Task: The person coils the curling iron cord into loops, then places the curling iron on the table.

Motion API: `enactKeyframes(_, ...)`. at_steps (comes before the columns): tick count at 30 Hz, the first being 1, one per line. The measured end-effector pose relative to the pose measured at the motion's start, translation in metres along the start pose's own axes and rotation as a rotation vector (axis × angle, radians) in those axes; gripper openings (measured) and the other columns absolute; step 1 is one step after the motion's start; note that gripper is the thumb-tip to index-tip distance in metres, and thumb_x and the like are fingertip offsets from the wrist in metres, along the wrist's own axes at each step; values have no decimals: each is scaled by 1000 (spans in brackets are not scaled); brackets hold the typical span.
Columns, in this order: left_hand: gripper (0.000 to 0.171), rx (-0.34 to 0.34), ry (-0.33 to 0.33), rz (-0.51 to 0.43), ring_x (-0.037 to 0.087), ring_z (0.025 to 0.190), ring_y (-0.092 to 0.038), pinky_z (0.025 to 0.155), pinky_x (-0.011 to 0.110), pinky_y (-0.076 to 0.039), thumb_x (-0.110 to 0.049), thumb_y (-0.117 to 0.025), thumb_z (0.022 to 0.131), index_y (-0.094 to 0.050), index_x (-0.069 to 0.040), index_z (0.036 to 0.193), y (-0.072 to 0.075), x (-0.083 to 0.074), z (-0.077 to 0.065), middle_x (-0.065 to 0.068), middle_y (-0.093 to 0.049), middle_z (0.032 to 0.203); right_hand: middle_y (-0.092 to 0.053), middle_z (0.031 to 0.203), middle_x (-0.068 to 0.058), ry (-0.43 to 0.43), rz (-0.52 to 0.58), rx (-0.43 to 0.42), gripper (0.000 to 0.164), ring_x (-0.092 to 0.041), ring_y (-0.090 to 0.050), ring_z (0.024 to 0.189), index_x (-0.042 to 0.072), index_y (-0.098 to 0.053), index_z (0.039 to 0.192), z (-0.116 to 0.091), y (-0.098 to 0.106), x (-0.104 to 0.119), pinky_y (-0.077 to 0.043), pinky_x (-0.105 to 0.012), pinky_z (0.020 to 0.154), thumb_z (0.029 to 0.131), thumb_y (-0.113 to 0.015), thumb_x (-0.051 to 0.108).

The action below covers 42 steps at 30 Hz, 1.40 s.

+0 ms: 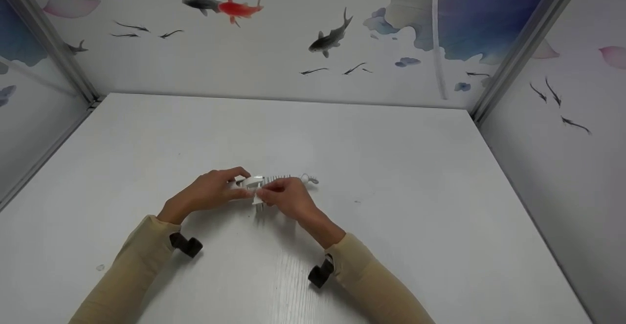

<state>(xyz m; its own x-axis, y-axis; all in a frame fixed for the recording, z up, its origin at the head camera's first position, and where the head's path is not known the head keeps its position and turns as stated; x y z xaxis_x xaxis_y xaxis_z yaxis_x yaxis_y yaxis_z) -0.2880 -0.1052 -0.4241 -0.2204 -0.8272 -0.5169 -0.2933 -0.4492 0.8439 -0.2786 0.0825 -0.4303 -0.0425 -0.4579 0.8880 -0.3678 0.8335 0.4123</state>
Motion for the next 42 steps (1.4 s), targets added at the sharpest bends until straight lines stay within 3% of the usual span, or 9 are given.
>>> enactKeyframes(7, 48, -21, -15, 6, 24, 102, -64, 93, 46, -49, -50, -67, 92, -60, -22, 131, 0, 2, 3, 6, -69, 126, -74, 108, -9, 8, -11, 26, 29, -13, -68, 93, 5, -72, 119, 2, -3, -3, -53, -36, 90, 96, -68, 22)
enactKeyframes(15, 46, -35, 3, -47, 25, 112, -62, 100, 46, -47, -44, -68, 93, -58, -20, 131, -1, 3, 8, 7, -66, 132, -73, 107, -10, 7, 85, 52, 28, -14, -66, 86, 4, -70, 119, 10, -3, -10, -54, -28, 73, 94, -69, 17)
enactKeyframes(20, 44, -15, -9, -54, 24, 112, -58, 102, 44, -45, -41, -69, 93, -57, -20, 131, 0, 0, 18, 8, -66, 131, -71, 108, -9, 18, 134, 52, 29, -13, -65, 86, 2, -70, 120, 17, 3, -15, -54, -27, 75, 94, -70, 16)
enactKeyframes(27, 50, 21, -5, 13, 27, 106, -51, 99, 44, -44, -43, -68, 93, -58, -16, 134, -1, -2, 35, 15, -55, 123, -70, 115, -9, -19, 199, 55, 34, -10, -67, 93, -1, -66, 126, 24, 7, -20, -55, -26, 83, 95, -67, 13)
enactKeyframes(36, 59, -6, 34, 31, 26, 107, -53, 100, 47, -45, -48, -64, 95, -53, -16, 143, -5, -6, 55, 15, -56, 128, -70, 112, -6, -29, 194, 3, 32, -8, -64, 88, 0, -67, 125, 35, 21, -24, -51, -23, 77, 95, -68, 14)
enactKeyframes(42, 59, -25, 39, 67, 28, 110, -54, 101, 48, -44, -52, -60, 96, -52, -17, 143, -6, -8, 55, 15, -58, 128, -70, 111, -7, -35, 190, -18, 32, -9, -66, 89, 1, -68, 123, 37, 24, -27, -51, -24, 76, 94, -69, 14)
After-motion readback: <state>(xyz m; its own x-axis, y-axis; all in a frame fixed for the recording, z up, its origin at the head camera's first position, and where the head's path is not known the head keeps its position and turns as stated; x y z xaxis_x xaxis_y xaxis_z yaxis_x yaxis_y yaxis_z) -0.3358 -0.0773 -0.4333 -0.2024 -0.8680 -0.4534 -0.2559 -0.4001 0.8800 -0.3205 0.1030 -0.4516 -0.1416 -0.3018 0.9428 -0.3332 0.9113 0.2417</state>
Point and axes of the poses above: each hand's wrist, its own z-axis towards the middle knuckle, its own y-axis out of the back of the hand, x = y × z, the point moved 5 cm from there along z, towards the middle knuckle
